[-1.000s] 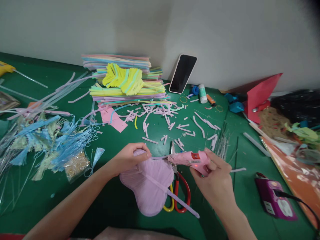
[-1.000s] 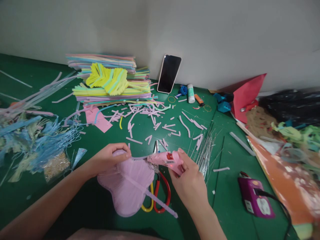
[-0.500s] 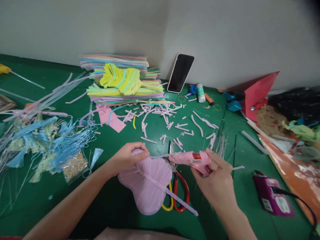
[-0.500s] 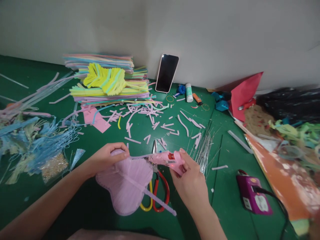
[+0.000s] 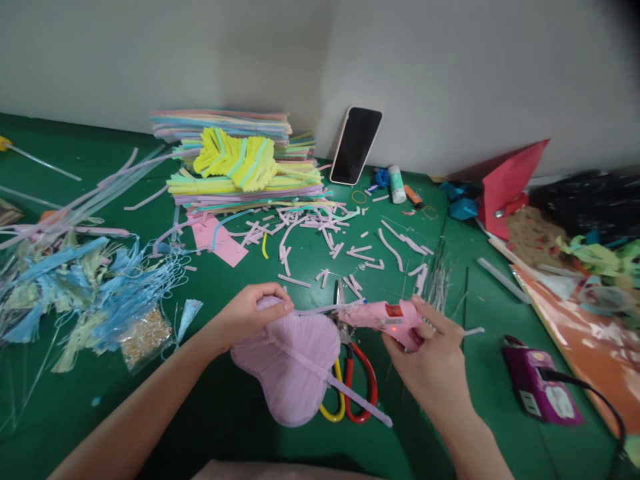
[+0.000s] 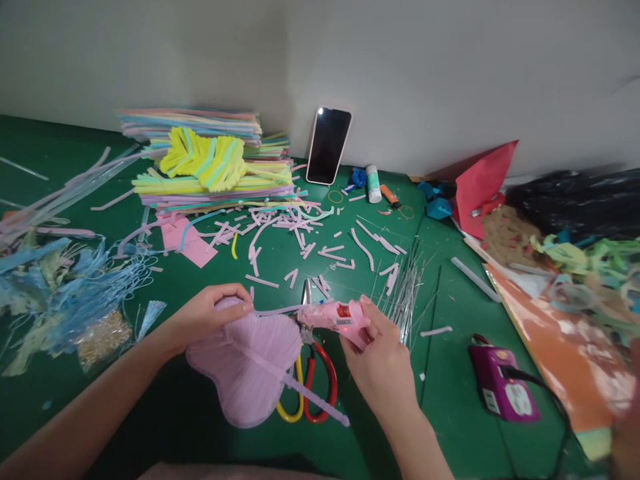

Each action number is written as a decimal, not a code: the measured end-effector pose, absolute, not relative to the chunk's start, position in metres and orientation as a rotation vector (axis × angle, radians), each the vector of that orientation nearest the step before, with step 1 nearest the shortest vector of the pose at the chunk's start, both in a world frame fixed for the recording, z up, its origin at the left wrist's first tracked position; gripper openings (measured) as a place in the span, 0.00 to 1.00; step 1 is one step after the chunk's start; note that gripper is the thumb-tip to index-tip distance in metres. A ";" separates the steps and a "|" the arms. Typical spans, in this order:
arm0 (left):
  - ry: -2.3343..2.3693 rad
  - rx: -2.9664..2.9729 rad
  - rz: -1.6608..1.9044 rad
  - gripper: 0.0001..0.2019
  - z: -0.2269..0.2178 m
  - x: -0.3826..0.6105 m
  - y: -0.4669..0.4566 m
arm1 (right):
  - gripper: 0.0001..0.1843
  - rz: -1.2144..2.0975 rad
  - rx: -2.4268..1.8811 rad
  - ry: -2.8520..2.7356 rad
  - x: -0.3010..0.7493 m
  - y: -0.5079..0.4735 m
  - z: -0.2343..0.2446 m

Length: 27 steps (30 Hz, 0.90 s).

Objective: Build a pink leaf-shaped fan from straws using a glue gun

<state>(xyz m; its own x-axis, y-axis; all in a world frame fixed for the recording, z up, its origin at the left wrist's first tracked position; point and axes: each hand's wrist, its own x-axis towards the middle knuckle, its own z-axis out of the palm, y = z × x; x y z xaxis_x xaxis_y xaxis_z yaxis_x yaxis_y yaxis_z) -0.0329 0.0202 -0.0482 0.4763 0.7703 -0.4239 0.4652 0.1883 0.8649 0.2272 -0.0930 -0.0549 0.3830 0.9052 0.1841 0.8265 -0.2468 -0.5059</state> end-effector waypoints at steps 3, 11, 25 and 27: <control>1.152 1.465 0.295 0.13 -0.049 -0.034 0.021 | 0.26 0.196 -2.103 -1.476 0.228 -0.093 -0.055; 1.165 1.488 0.286 0.14 -0.048 -0.034 0.021 | 0.26 0.243 -2.145 -1.418 0.224 -0.094 -0.051; 1.166 1.454 0.288 0.13 -0.046 -0.037 0.022 | 0.26 0.185 -2.096 -1.440 0.228 -0.100 -0.054; 1.172 1.456 0.292 0.12 -0.046 -0.038 0.022 | 0.27 0.188 -2.089 -1.443 0.228 -0.101 -0.055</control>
<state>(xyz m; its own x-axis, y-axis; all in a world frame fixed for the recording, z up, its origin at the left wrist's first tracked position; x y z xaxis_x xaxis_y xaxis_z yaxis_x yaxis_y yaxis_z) -0.0378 0.0222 -0.0464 0.4641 0.7736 -0.4315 0.4809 0.1891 0.8561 0.2282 -0.1007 -0.0546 0.4032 0.8913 0.2074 0.8087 -0.2410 -0.5367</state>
